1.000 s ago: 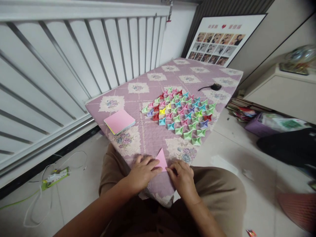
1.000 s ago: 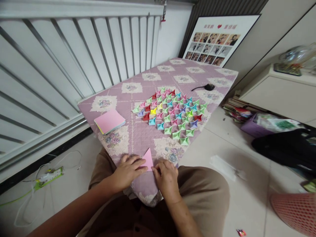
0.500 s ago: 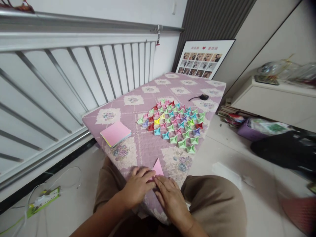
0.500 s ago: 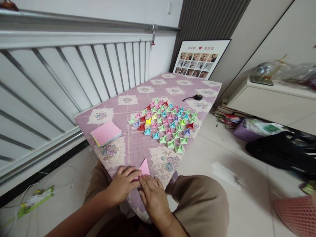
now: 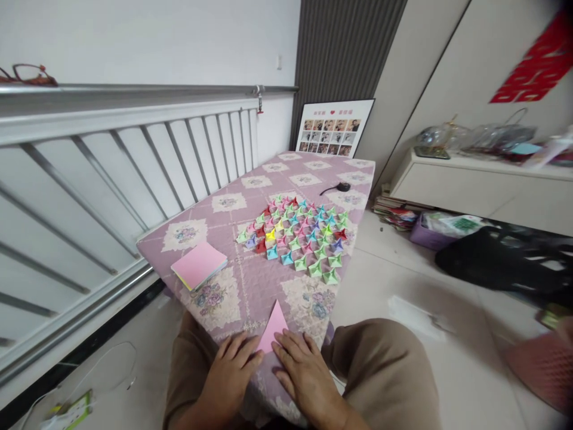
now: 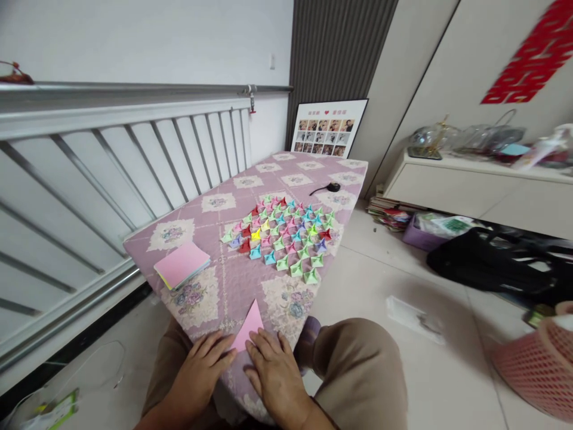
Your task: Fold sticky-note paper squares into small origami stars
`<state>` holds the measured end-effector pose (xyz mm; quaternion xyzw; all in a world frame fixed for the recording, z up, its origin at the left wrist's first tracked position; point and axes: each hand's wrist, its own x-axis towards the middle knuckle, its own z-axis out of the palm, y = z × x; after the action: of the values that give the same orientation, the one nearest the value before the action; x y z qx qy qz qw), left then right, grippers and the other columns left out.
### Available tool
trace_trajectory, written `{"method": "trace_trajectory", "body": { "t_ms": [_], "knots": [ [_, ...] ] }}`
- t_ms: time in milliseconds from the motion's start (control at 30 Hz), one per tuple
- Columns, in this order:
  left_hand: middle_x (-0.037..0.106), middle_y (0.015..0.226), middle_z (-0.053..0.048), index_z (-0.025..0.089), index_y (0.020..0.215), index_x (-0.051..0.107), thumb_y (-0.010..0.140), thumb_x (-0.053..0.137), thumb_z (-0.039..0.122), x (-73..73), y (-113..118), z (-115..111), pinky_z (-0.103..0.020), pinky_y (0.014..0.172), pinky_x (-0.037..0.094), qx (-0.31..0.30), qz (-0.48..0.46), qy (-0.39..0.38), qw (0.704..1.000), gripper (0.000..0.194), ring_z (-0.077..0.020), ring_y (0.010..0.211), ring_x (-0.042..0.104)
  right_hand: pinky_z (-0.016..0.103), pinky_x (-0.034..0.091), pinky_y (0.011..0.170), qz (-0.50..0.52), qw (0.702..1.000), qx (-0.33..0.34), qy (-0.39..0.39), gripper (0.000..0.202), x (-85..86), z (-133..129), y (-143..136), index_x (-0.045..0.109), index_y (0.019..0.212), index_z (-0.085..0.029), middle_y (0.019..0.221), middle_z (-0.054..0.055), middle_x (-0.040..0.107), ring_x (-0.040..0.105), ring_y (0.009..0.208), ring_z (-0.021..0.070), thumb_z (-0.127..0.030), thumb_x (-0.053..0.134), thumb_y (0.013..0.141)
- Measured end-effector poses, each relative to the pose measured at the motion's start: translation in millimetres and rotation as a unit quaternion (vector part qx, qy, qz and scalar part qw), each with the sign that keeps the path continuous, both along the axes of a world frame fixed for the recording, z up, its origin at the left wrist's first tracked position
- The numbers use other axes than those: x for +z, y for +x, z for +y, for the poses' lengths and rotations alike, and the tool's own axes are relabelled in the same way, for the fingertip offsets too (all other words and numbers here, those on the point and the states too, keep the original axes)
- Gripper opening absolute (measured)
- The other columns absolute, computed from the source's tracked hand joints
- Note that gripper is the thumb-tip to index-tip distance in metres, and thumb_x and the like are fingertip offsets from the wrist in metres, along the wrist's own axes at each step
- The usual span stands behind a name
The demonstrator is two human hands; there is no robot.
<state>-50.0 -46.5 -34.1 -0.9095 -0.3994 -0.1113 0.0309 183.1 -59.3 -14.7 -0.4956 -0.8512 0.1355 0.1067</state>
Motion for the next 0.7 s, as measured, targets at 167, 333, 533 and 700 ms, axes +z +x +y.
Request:
{"method": "trace_trajectory", "body": {
  "t_ms": [167, 333, 533, 700],
  "knots": [
    [0.057, 0.129, 0.005, 0.031, 0.121, 0.058, 0.082, 0.046, 0.008, -15.1, 0, -8, -0.034, 0.105, 0.028, 0.024, -0.028, 0.075, 0.996, 0.047, -0.0195, 0.124, 0.037, 0.059, 0.020, 0.110, 0.006, 0.999, -0.025, -0.038, 0.050, 0.6, -6, 5, 0.036, 0.142, -0.031, 0.148, 0.000, 0.037, 0.032, 0.136, 0.0277, -0.037, 0.045, 0.092],
    [0.056, 0.131, 0.006, 0.029, 0.122, 0.058, 0.075, 0.044, 0.002, -25.4, -1, -10, -0.031, 0.103, 0.030, 0.018, -0.026, 0.117, 0.993, 0.055, -0.0180, 0.124, 0.037, 0.059, 0.016, 0.111, 0.007, 0.996, -0.065, -0.059, 0.052, 2.8, -12, 10, 0.035, 0.142, -0.032, 0.149, 0.001, 0.033, 0.027, 0.139, 0.0282, -0.039, 0.045, 0.092],
    [0.056, 0.132, 0.006, 0.030, 0.123, 0.058, 0.067, 0.042, -0.003, -41.8, 1, -13, -0.031, 0.104, 0.031, 0.054, -0.013, 0.110, 0.992, 0.067, -0.0166, 0.123, 0.041, 0.057, 0.021, 0.109, 0.011, 0.992, -0.112, -0.060, 0.053, 4.3, -20, 12, 0.039, 0.141, -0.027, 0.149, 0.004, 0.035, 0.024, 0.140, 0.0292, -0.041, 0.045, 0.090],
    [0.059, 0.129, 0.006, 0.030, 0.120, 0.061, 0.068, 0.041, -0.002, -63.4, -3, -10, -0.031, 0.098, 0.040, 0.048, -0.016, 0.128, 0.990, 0.064, -0.0171, 0.120, 0.048, 0.056, 0.025, 0.108, 0.041, 0.992, -0.122, -0.011, 0.050, -4.7, -26, 12, 0.039, 0.140, -0.030, 0.147, 0.003, 0.039, 0.028, 0.138, 0.0271, -0.041, 0.043, 0.091]
  ]
}}
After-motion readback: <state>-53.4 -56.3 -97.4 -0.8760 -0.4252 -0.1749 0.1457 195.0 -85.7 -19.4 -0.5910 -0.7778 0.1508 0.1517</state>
